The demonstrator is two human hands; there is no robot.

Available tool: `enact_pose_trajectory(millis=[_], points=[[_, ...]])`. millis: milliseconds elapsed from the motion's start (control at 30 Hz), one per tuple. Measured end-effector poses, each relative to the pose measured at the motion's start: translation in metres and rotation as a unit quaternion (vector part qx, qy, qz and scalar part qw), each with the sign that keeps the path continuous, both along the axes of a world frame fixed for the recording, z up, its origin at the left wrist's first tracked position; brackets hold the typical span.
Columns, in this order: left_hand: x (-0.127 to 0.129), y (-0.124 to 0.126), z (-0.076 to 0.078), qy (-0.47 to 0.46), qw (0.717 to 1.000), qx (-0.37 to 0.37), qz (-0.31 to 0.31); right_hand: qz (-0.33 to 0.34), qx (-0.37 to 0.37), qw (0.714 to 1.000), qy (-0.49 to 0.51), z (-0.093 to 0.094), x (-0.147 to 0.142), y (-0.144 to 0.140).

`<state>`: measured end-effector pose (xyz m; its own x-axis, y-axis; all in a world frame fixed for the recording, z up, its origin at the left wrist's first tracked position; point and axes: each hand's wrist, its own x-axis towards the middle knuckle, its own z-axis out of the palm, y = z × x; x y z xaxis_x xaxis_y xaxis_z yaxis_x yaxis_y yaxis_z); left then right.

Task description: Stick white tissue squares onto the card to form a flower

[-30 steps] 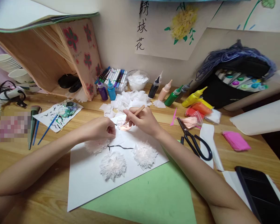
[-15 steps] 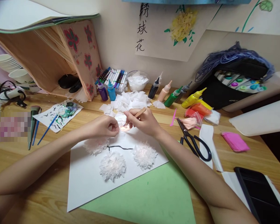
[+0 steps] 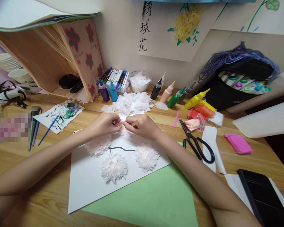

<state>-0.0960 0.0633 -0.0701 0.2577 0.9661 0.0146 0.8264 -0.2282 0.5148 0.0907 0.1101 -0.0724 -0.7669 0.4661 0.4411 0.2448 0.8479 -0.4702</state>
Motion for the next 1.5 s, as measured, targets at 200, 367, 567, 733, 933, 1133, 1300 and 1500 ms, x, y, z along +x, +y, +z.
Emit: enact_pose_trajectory(millis=[200,367,567,733,933,1133,1300,1500], points=[[-0.001,0.0,-0.002,0.001,1.0,-0.002,0.008,-0.007,0.044,0.999,0.002,-0.005,-0.002,0.001],[-0.002,-0.002,0.003,0.034,0.999,-0.017,0.007,-0.019,0.037,0.999,0.004,-0.004,-0.002,-0.001],[0.005,-0.008,0.009,0.051,0.999,-0.017,-0.001,-0.019,0.036,0.999,0.014,-0.001,-0.001,-0.003],[0.01,-0.011,0.008,0.078,0.997,0.023,0.001,-0.017,0.037,0.999,0.023,0.002,-0.001,-0.003],[0.005,-0.01,0.009,0.049,0.999,-0.004,0.016,-0.02,0.018,0.999,0.028,0.006,0.003,-0.003],[-0.004,-0.005,0.017,-0.049,0.995,-0.071,-0.05,-0.007,0.032,0.997,0.065,0.011,0.005,-0.006],[-0.002,-0.001,0.004,-0.035,0.999,-0.039,-0.013,0.002,0.043,0.998,0.049,0.009,0.003,-0.008],[0.0,0.0,-0.002,-0.029,0.999,-0.018,0.008,0.007,0.08,0.997,0.003,-0.002,-0.002,-0.003]])
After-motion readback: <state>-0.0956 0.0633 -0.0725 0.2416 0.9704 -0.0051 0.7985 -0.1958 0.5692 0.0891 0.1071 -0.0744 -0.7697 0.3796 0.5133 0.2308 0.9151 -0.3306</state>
